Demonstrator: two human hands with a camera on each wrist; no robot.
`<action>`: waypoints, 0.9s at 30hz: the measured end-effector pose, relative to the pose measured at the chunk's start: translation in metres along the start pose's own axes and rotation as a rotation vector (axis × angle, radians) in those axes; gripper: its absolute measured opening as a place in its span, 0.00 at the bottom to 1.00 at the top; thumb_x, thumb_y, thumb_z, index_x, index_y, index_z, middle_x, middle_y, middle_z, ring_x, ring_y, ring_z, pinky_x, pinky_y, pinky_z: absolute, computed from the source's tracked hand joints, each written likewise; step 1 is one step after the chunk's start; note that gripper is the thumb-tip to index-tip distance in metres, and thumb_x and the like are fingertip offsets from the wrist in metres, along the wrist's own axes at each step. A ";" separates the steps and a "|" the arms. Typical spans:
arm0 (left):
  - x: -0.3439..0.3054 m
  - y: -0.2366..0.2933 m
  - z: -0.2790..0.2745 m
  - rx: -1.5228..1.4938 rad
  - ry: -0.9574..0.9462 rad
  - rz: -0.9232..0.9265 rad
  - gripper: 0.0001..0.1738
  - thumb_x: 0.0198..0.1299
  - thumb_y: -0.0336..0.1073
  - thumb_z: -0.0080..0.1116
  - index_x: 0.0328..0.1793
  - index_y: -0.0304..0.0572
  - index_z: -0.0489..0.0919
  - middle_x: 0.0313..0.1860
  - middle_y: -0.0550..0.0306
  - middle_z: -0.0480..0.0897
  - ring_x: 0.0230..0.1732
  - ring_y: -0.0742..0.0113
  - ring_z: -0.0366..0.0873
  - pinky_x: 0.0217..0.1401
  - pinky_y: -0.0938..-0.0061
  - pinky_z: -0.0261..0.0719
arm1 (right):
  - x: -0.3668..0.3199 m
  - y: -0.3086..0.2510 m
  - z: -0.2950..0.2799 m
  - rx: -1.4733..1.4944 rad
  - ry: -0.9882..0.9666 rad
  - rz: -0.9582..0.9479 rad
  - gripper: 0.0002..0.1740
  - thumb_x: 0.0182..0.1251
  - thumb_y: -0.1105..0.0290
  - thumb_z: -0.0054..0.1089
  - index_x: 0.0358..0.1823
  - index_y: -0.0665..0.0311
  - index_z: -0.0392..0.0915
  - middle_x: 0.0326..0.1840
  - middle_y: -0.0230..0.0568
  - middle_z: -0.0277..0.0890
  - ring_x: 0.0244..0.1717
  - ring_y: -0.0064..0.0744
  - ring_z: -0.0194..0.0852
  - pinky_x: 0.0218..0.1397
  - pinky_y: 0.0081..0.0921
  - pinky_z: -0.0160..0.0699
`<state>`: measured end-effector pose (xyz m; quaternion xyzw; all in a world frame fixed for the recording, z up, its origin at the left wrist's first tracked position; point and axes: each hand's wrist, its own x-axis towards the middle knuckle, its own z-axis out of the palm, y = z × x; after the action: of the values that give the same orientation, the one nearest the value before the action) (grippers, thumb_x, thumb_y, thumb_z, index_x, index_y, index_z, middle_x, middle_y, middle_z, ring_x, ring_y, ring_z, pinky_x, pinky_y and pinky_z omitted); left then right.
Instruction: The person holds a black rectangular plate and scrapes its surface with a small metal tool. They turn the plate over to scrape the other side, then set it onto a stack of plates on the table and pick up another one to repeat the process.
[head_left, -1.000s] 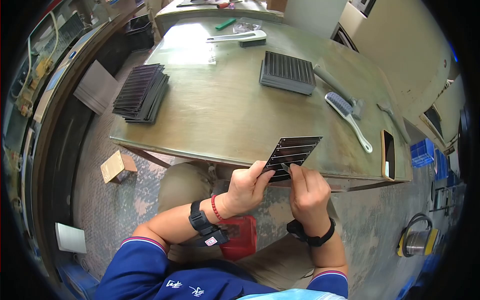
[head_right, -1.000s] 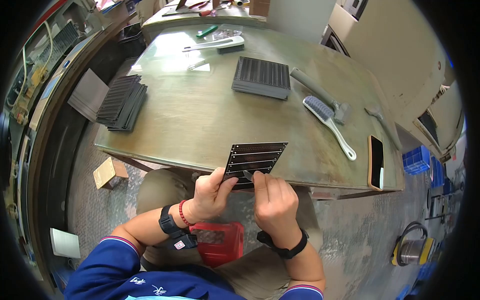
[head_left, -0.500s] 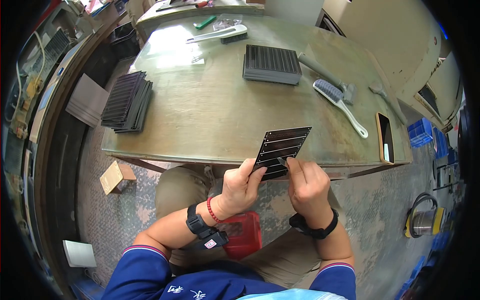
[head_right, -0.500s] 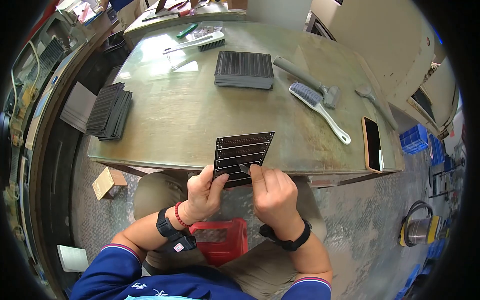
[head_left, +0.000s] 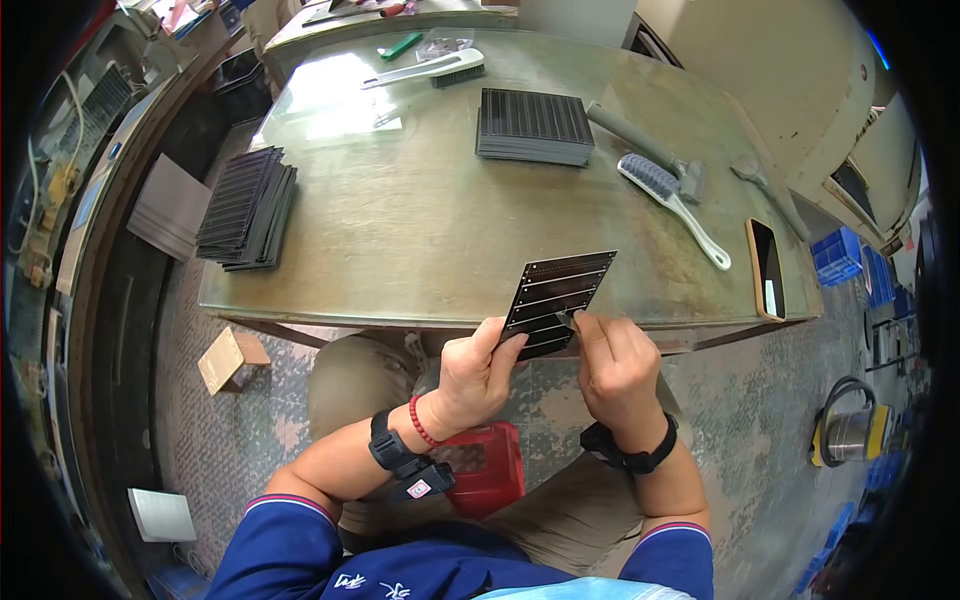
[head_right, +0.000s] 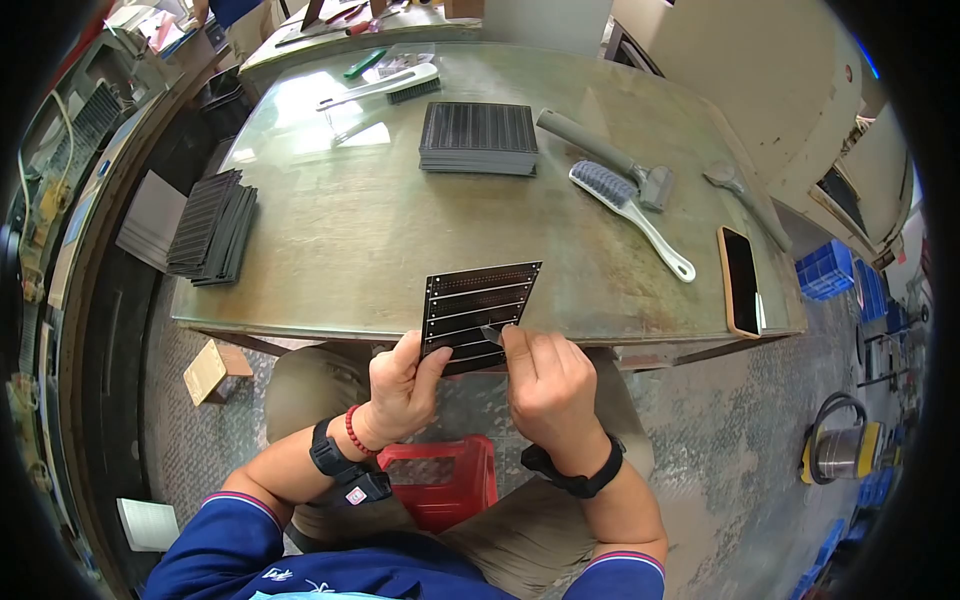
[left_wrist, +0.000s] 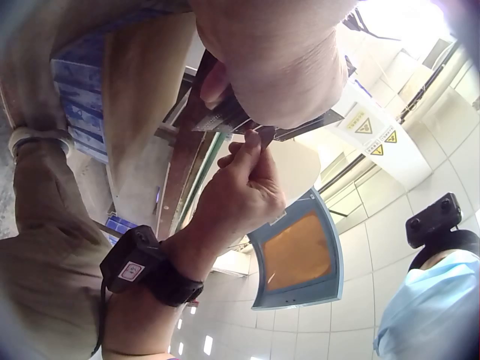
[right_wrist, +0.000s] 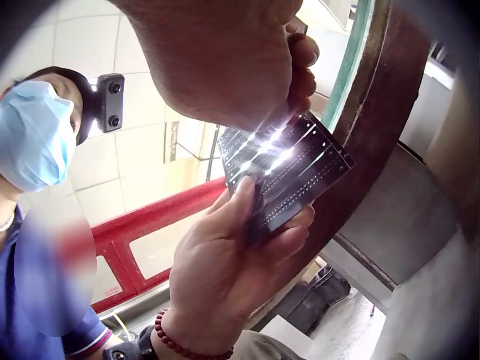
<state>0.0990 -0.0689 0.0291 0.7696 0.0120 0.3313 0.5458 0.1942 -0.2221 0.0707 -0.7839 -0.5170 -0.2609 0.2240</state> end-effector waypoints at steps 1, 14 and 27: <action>0.000 0.000 0.000 -0.001 -0.002 0.000 0.08 0.62 0.20 0.55 0.47 0.32 0.76 0.26 0.50 0.81 0.23 0.63 0.81 0.27 0.76 0.76 | 0.000 0.000 0.000 0.001 0.004 -0.004 0.19 0.45 0.78 0.57 0.43 0.73 0.78 0.30 0.44 0.73 0.28 0.39 0.74 0.31 0.31 0.75; -0.002 -0.004 0.001 0.006 -0.025 0.003 0.07 0.62 0.19 0.53 0.46 0.30 0.77 0.29 0.52 0.83 0.26 0.69 0.80 0.30 0.79 0.76 | -0.007 0.006 0.001 0.003 -0.003 0.013 0.19 0.44 0.78 0.56 0.43 0.74 0.77 0.31 0.44 0.73 0.29 0.39 0.74 0.32 0.31 0.76; -0.005 -0.008 0.000 0.047 -0.024 0.030 0.08 0.61 0.22 0.56 0.47 0.33 0.77 0.24 0.48 0.80 0.20 0.60 0.78 0.24 0.75 0.74 | -0.011 0.015 0.000 -0.041 -0.003 0.037 0.19 0.45 0.78 0.56 0.43 0.73 0.77 0.32 0.44 0.75 0.30 0.38 0.74 0.32 0.30 0.76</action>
<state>0.0981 -0.0671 0.0200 0.7863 0.0018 0.3296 0.5226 0.2048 -0.2347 0.0624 -0.7981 -0.4973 -0.2660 0.2120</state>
